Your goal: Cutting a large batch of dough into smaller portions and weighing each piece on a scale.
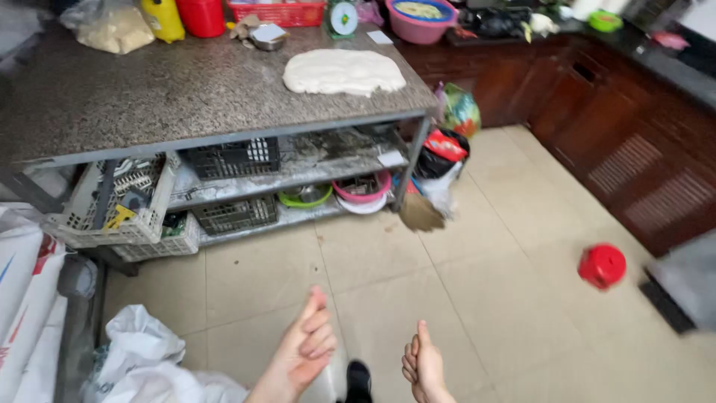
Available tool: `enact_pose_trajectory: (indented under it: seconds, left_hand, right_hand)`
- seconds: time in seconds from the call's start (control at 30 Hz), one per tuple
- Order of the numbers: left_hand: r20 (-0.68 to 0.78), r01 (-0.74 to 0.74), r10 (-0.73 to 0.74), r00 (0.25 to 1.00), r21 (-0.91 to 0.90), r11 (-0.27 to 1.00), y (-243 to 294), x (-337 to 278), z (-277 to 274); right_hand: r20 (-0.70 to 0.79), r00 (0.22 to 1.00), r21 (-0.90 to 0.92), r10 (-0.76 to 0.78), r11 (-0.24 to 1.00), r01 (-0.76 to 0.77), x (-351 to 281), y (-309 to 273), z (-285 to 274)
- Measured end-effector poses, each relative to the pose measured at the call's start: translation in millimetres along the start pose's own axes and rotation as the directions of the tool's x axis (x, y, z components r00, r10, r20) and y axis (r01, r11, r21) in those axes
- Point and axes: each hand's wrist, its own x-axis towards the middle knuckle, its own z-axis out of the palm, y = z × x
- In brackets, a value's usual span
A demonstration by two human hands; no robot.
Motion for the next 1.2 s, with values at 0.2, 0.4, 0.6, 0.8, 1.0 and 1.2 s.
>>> enact_pose_trajectory:
  seconds: [0.2, 0.4, 0.6, 0.8, 1.0, 1.2]
  left_hand:
    - [0.082, -0.182, 0.188, 0.979, -0.072, 0.981, 86.4, 111.9, -36.2]
    - [-0.384, -0.235, 0.17, 0.908, -0.128, 0.964, 135.8, 214.2, 16.6]
    - [-0.426, -0.197, 0.135, 0.895, -0.105, 0.975, 215.6, 298.4, -24.5]
    - [-0.435, -0.227, 0.182, 0.882, -0.053, 0.972, 348.5, 390.8, -90.7]
    - [-0.529, -0.188, 0.2, 0.825, 0.076, 0.979, 470.0, 492.7, -75.3]
    - [-0.558, -0.093, 0.128, 0.82, 0.091, 0.992, 525.2, 570.7, -79.8]
  right_hand:
    - [0.017, 0.996, -0.211, -0.084, 0.974, 0.086, 167.3, -122.0, 33.8]
    - [0.415, 0.877, 0.213, 0.241, 0.912, -0.351, 172.2, -267.8, 163.5]
    - [0.504, 0.834, 0.207, 0.224, 0.907, -0.368, 269.2, -296.0, 234.8]
    - [0.496, 0.839, 0.188, 0.222, 0.916, -0.353, 385.9, -322.5, 288.0]
    - [0.354, 0.919, 0.197, 0.176, 0.946, -0.258, 489.0, -360.8, 339.1]
    - [0.393, 0.914, 0.233, 0.102, 0.95, -0.207, 569.1, -377.5, 391.2]
